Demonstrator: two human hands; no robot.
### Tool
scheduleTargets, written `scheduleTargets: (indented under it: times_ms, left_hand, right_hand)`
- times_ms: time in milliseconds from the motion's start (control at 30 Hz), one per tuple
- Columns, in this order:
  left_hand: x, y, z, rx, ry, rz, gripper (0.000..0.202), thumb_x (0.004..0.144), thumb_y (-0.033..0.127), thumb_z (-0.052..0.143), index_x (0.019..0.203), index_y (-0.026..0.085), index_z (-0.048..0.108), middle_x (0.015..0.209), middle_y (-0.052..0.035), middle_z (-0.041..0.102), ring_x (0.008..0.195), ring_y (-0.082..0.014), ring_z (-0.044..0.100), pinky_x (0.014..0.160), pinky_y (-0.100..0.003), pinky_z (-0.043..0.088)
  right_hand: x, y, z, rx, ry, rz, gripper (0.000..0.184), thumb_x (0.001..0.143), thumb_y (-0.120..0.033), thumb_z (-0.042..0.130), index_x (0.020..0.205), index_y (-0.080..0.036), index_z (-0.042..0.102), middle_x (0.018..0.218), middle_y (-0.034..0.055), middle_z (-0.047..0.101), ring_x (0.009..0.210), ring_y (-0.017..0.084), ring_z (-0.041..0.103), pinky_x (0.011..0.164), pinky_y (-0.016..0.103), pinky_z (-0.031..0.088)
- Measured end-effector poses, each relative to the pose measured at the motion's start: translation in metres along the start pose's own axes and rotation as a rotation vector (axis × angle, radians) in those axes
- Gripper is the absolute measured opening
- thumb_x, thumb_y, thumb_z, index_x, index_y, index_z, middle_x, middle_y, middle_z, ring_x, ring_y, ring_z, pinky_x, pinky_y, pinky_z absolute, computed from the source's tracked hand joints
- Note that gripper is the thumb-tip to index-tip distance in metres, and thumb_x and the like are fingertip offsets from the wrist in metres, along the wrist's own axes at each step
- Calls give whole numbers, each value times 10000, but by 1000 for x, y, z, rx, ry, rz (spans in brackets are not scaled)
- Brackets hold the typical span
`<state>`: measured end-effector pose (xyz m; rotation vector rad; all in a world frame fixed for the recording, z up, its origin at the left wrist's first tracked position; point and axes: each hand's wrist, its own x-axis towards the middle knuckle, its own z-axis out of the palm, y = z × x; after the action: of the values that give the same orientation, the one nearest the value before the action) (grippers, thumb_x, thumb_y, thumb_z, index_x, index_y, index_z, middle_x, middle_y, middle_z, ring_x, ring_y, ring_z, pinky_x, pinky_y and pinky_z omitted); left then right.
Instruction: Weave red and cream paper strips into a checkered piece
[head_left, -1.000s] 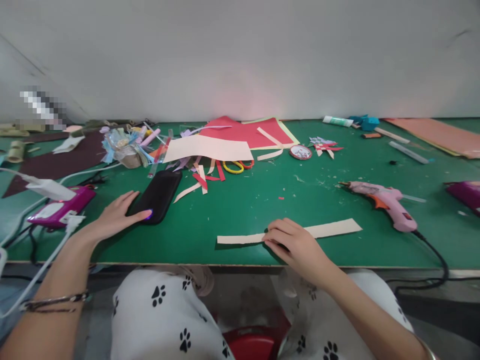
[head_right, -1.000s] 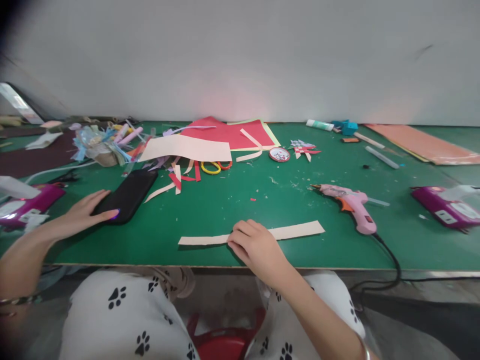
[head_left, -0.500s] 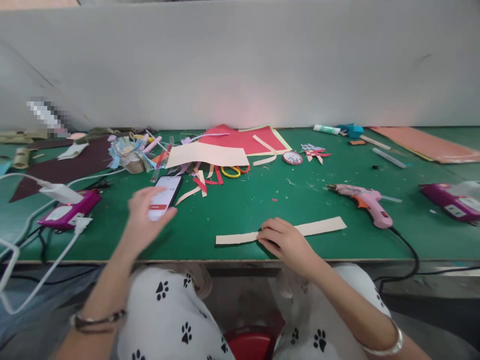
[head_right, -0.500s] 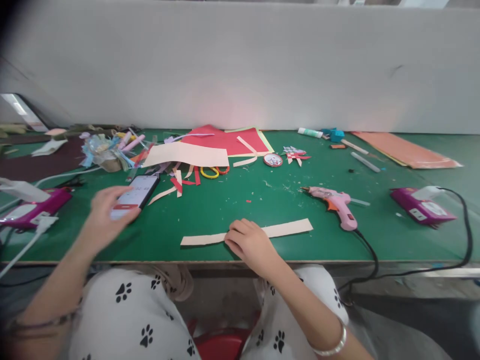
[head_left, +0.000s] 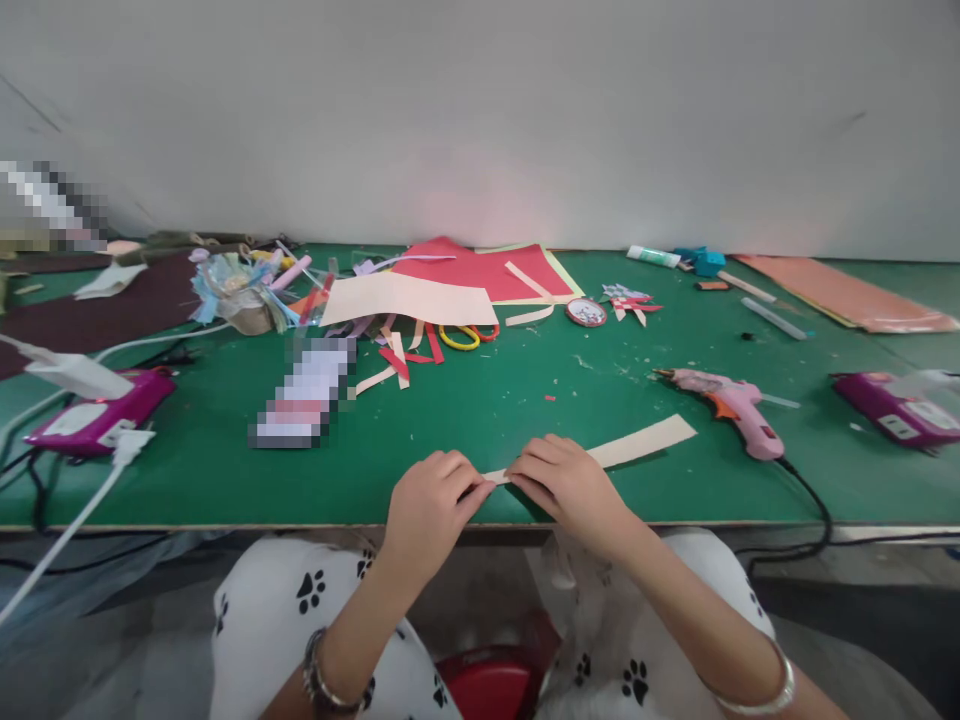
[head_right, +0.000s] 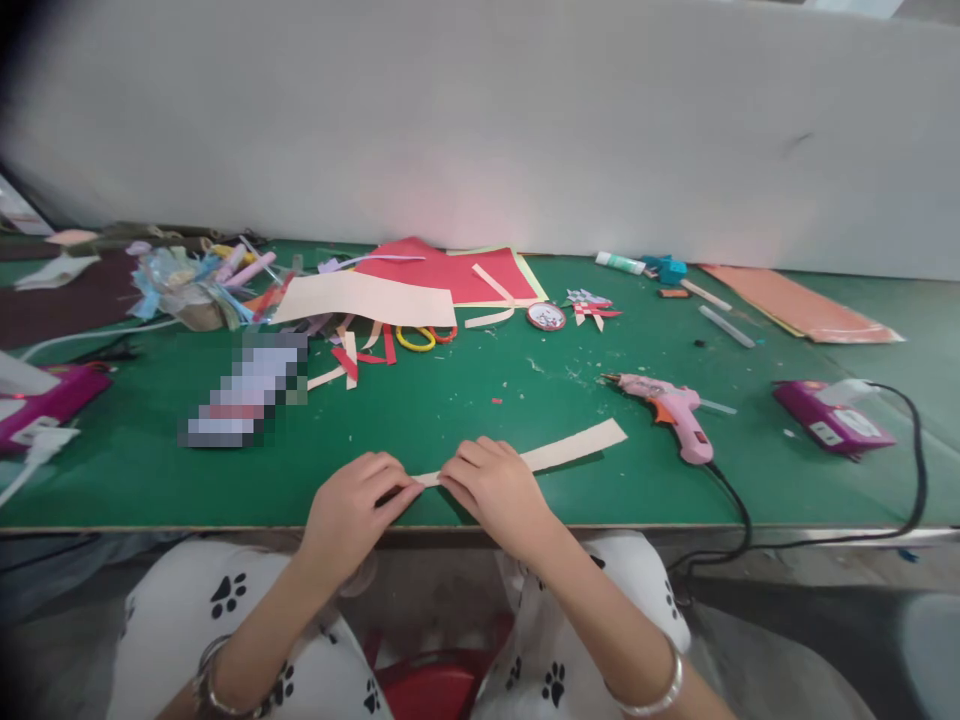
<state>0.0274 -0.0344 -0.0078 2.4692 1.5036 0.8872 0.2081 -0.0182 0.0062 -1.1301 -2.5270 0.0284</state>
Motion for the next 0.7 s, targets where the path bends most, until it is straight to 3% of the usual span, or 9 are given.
scheduleTargets:
  times_ms: [300, 500, 700]
  left_hand:
    - [-2, -1, -2, 21, 15, -135, 264, 810, 295, 485, 577, 172, 502, 566, 24, 516, 553, -103, 482, 485, -218, 329]
    - [-4, -2, -3, 48, 19, -140, 274, 812, 305, 480, 570, 177, 496, 539, 29, 502, 520, -101, 462, 471, -223, 317]
    - [-1, -2, -3, 44, -18, -158, 270, 796, 279, 509, 554, 171, 457, 538, 29, 482, 518, -102, 450, 466, -219, 310]
  right_hand:
    - [3, 0, 0, -29, 22, 51, 249, 858, -275, 418, 668, -178, 548, 625, -11, 542, 619, 116, 456, 654, 250, 275]
    - [5, -2, -3, -141, 54, 32, 334, 892, -269, 344, 649, -188, 558, 581, -27, 542, 586, 105, 455, 756, 320, 198]
    - [7, -6, -3, -199, 65, 68, 318, 875, -271, 391, 617, -200, 562, 570, -39, 550, 610, 105, 458, 806, 342, 158]
